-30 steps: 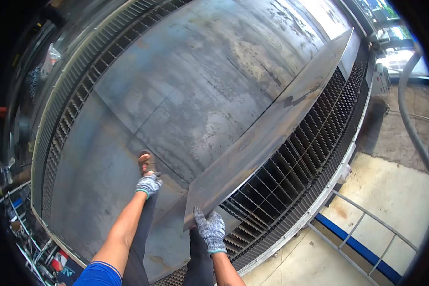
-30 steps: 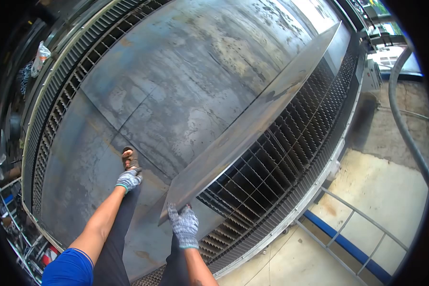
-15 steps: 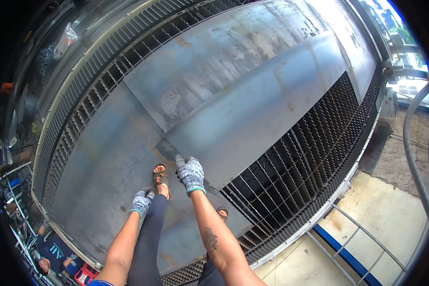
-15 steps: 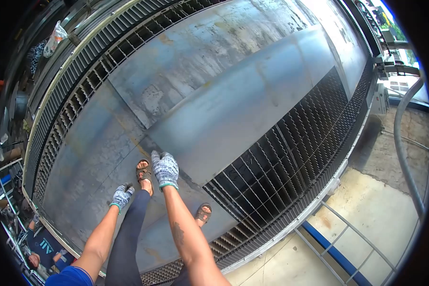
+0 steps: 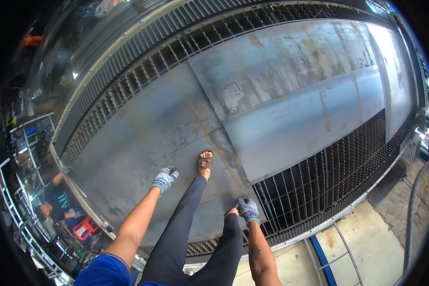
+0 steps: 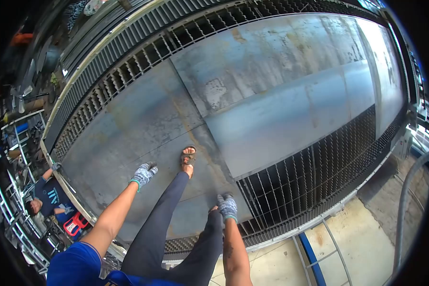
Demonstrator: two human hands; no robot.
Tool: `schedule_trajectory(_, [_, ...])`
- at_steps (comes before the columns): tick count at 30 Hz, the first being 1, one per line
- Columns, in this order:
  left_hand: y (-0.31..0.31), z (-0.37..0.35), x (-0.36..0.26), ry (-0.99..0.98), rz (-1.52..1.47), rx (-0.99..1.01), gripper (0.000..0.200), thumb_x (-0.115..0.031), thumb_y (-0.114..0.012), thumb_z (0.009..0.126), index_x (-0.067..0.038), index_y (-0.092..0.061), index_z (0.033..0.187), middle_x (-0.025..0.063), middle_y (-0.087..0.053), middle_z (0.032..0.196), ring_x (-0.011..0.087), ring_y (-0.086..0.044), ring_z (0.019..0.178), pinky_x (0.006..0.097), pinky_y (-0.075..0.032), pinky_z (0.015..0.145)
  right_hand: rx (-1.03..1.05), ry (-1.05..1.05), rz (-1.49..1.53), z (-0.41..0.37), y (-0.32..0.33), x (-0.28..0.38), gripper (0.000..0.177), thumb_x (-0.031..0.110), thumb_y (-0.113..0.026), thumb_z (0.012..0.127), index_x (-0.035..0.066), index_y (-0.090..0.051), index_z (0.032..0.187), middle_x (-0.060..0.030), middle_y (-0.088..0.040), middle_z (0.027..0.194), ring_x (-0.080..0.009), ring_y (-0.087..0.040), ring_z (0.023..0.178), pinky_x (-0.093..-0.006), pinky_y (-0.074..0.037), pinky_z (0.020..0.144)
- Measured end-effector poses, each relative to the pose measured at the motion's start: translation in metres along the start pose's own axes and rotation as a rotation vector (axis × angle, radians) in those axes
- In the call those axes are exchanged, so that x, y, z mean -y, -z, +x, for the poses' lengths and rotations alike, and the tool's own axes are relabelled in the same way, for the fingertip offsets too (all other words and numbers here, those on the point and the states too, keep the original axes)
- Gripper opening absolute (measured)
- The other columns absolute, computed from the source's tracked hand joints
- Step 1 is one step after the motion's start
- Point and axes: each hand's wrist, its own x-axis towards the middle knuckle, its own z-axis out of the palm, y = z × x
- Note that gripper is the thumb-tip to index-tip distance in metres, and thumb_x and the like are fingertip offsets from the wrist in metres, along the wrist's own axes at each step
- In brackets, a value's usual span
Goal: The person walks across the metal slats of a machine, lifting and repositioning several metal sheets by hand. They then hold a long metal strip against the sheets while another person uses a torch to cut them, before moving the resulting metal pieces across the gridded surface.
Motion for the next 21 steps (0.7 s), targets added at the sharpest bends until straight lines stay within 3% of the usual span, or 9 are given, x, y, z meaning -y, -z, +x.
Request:
schedule_trajectory(4, [0.037,0.003,-0.024,0.07,0.205,0.009,0.041,-0.03,-0.061,0.089,-0.003,-0.062,0.12,0.0158,-0.065,0.119,0.0275,-0.06,0.114,0.0359,-0.045,0.098,0.069,-0.09,0.379,-0.025,0.022,0.05,0.036,0.033,-0.063,0.09,-0.002,-0.064,0.099,-0.0118,-0.067,0.073,-0.014,-0.062,0.055,-0.0292,-0.048,0.047])
schedule_trajectory(7, [0.057,0.014,-0.05,0.073,0.235,0.007,0.044,-0.033,-0.06,0.089,-0.004,-0.062,0.121,0.018,-0.065,0.118,0.0303,-0.06,0.112,0.0374,-0.045,0.097,0.06,-0.056,0.54,-0.033,0.035,0.095,0.03,0.028,-0.062,0.091,-0.001,-0.062,0.097,-0.01,-0.066,0.072,-0.0143,-0.059,0.053,-0.0284,-0.046,0.046])
schedule_trajectory(9, [0.066,0.025,-0.073,0.02,0.26,-0.03,0.045,-0.035,-0.06,0.09,-0.006,-0.06,0.125,0.0147,-0.067,0.115,0.0273,-0.064,0.105,0.0371,-0.05,0.088,0.075,-0.041,0.627,-0.029,0.04,0.12,0.027,0.026,-0.062,0.092,-0.001,-0.062,0.096,-0.0091,-0.065,0.071,-0.014,-0.058,0.053,-0.0278,-0.045,0.046])
schedule_trajectory(10, [0.073,0.037,-0.076,0.031,0.277,-0.042,0.045,-0.035,-0.06,0.09,-0.006,-0.06,0.125,0.0147,-0.067,0.115,0.0273,-0.064,0.105,0.0371,-0.05,0.088,0.105,-0.025,0.686,-0.017,0.036,0.124,0.026,0.029,-0.063,0.091,0.004,-0.058,0.097,-0.0079,-0.063,0.069,-0.0151,-0.055,0.049,-0.029,-0.044,0.042])
schedule_trajectory(13, [0.092,0.1,-0.117,0.13,0.13,-0.089,0.046,-0.038,-0.059,0.092,-0.01,-0.059,0.127,0.0096,-0.068,0.11,0.0229,-0.065,0.098,0.0372,-0.053,0.076,0.119,-0.028,0.678,0.023,0.038,0.156,0.027,0.029,-0.064,0.091,0.003,-0.059,0.099,-0.0084,-0.063,0.071,-0.0175,-0.059,0.053,-0.0305,-0.047,0.044])
schedule_trajectory(15, [0.125,0.112,-0.191,0.236,-0.561,-0.017,0.042,-0.041,-0.058,0.093,-0.014,-0.058,0.124,0.0042,-0.066,0.106,0.0182,-0.064,0.09,0.0356,-0.052,0.067,0.119,-0.032,0.683,0.05,0.038,0.182,0.028,0.029,-0.063,0.091,0.002,-0.06,0.1,-0.009,-0.064,0.071,-0.0184,-0.061,0.054,-0.0314,-0.048,0.046])
schedule_trajectory(18, [0.135,0.252,-0.145,-0.041,-0.37,-0.063,0.037,-0.041,-0.057,0.093,-0.014,-0.06,0.117,0.0038,-0.065,0.105,0.0198,-0.063,0.088,0.0392,-0.051,0.072,0.051,0.046,0.674,0.117,0.011,0.2,0.03,0.03,-0.062,0.091,0.001,-0.062,0.098,-0.0121,-0.065,0.075,-0.0213,-0.063,0.058,-0.0342,-0.051,0.05])
schedule_trajectory(20, [0.149,0.303,-0.188,-0.077,0.082,-0.1,0.041,-0.041,-0.056,0.092,-0.011,-0.059,0.119,0.0079,-0.065,0.108,0.0244,-0.063,0.095,0.0406,-0.05,0.08,-0.026,0.245,0.578,0.143,-0.002,0.218,0.033,0.034,-0.058,0.092,0.001,-0.065,0.092,-0.0152,-0.067,0.081,-0.0254,-0.065,0.065,-0.0388,-0.053,0.055])
schedule_trajectory(21, [0.153,0.326,-0.213,-0.125,0.329,-0.133,0.042,-0.041,-0.056,0.092,-0.01,-0.059,0.12,0.0098,-0.065,0.11,0.0263,-0.063,0.098,0.041,-0.05,0.083,-0.03,0.232,0.588,0.148,0.001,0.234,0.033,0.034,-0.058,0.092,0.001,-0.065,0.092,-0.0152,-0.067,0.081,-0.0254,-0.065,0.065,-0.0388,-0.053,0.055])
